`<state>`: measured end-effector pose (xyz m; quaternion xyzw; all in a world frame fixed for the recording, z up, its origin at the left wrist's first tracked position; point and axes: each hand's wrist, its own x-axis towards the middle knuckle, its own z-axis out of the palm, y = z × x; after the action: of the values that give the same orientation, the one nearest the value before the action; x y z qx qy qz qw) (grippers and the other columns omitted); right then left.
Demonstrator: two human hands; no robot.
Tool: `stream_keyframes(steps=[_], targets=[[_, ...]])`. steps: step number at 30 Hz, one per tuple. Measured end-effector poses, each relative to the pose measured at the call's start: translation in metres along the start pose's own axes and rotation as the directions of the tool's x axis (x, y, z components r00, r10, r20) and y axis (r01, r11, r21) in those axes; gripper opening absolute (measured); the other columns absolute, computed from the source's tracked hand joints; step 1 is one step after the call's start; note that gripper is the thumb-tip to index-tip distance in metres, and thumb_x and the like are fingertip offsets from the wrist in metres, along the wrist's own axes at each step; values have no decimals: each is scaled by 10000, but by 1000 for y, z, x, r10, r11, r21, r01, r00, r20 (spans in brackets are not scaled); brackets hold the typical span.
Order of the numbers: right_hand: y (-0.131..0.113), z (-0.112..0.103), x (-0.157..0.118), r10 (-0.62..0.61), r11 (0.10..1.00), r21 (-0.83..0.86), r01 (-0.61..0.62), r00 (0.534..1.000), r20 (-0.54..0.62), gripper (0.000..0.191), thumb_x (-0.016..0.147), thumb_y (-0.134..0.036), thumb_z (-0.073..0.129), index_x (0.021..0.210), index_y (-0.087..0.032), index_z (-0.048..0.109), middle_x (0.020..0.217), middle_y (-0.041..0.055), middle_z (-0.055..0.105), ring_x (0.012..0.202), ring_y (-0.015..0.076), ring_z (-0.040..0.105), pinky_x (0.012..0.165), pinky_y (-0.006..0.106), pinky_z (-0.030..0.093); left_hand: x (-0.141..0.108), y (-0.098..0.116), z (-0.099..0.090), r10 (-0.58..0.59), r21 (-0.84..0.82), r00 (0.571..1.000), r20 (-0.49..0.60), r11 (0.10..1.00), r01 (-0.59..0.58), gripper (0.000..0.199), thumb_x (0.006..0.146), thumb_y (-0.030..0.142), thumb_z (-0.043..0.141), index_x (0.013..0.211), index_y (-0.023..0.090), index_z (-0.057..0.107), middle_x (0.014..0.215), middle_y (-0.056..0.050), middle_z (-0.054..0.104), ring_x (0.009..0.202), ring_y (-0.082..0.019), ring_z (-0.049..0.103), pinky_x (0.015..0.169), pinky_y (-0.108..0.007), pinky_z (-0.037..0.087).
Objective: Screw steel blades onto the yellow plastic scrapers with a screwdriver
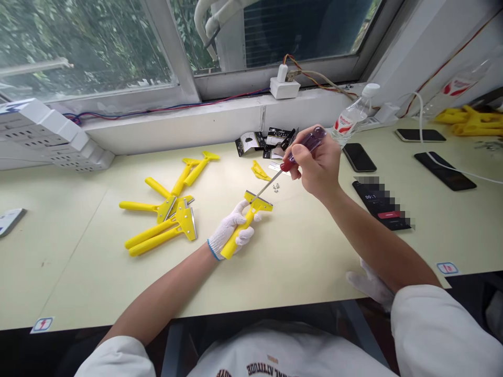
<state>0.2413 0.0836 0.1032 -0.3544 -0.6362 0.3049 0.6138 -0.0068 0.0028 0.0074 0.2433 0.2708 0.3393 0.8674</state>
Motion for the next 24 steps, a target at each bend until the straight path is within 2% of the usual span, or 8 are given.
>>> stream_keyframes(steps=[5, 9, 11, 13, 15, 17, 21, 24], targets=[[10, -17, 19, 27, 998, -55, -32, 996, -81, 397, 1004, -684, 661, 1107, -302, 632, 778, 4, 672, 572, 174, 631, 447, 312, 472, -1, 1, -5, 14, -62, 1000, 11, 998, -13, 729, 862, 106, 574, 1525, 379, 446, 1094, -17, 604, 481, -36, 414, 361, -119, 303], [26, -47, 40, 230, 913, -344, -219, 973, -10, 282, 1024, -524, 705, 1093, -276, 589, 803, 14, 680, 631, 181, 666, 529, 313, 502, 1, 2, -5, 81, -103, 996, -44, 991, -85, 755, 871, 90, 576, 1547, 400, 448, 1078, -7, 594, 499, -32, 402, 381, -106, 315], [37, -67, 47, 442, 771, -540, -337, 894, 72, 251, 1024, -447, 715, 1043, -259, 550, 779, 16, 697, 622, 176, 651, 537, 305, 487, 1, 3, -5, 99, -107, 992, -73, 989, -107, 773, 862, 78, 571, 1552, 405, 445, 1075, -3, 588, 500, -32, 389, 382, -103, 312], [49, -85, 51, 657, 600, -701, -385, 737, 158, 244, 1046, -417, 684, 1003, -250, 512, 728, 10, 699, 574, 156, 600, 518, 290, 447, 1, 4, -4, 108, -101, 991, -83, 988, -117, 776, 858, 75, 570, 1548, 407, 446, 1071, 1, 580, 499, -34, 386, 379, -103, 304], [64, -96, 51, 794, 480, -792, -378, 572, 207, 268, 1058, -426, 677, 975, -241, 502, 683, 7, 692, 507, 132, 538, 490, 280, 406, 1, 4, -3, 113, -90, 990, -87, 989, -120, 774, 857, 78, 574, 1545, 407, 447, 1075, 0, 579, 500, -34, 391, 378, -105, 307], [78, -96, 49, 855, 420, -816, -397, 475, 210, 283, 1051, -423, 702, 944, -220, 536, 717, 40, 727, 504, 126, 559, 497, 273, 439, 1, 4, -3, 111, -79, 989, -94, 990, -119, 773, 853, 82, 581, 1542, 406, 447, 1083, -1, 580, 501, -34, 395, 377, -107, 311], [93, -83, 46, 903, 322, -876, -360, 394, 170, 365, 1033, -472, 721, 850, -166, 644, 793, 122, 784, 606, 170, 687, 589, 284, 554, 1, 3, -3, 115, -63, 989, -96, 991, -121, 764, 846, 83, 592, 1522, 407, 446, 1078, 5, 573, 500, -34, 394, 373, -109, 300], [83, -85, 50, 898, 239, -936, -259, 425, 112, 451, 1034, -552, 691, 804, -164, 682, 810, 147, 788, 691, 227, 740, 659, 327, 566, 1, 3, -3, 117, -55, 989, -92, 991, -122, 754, 848, 88, 594, 1515, 407, 445, 1079, 8, 572, 501, -33, 393, 373, -108, 298]])
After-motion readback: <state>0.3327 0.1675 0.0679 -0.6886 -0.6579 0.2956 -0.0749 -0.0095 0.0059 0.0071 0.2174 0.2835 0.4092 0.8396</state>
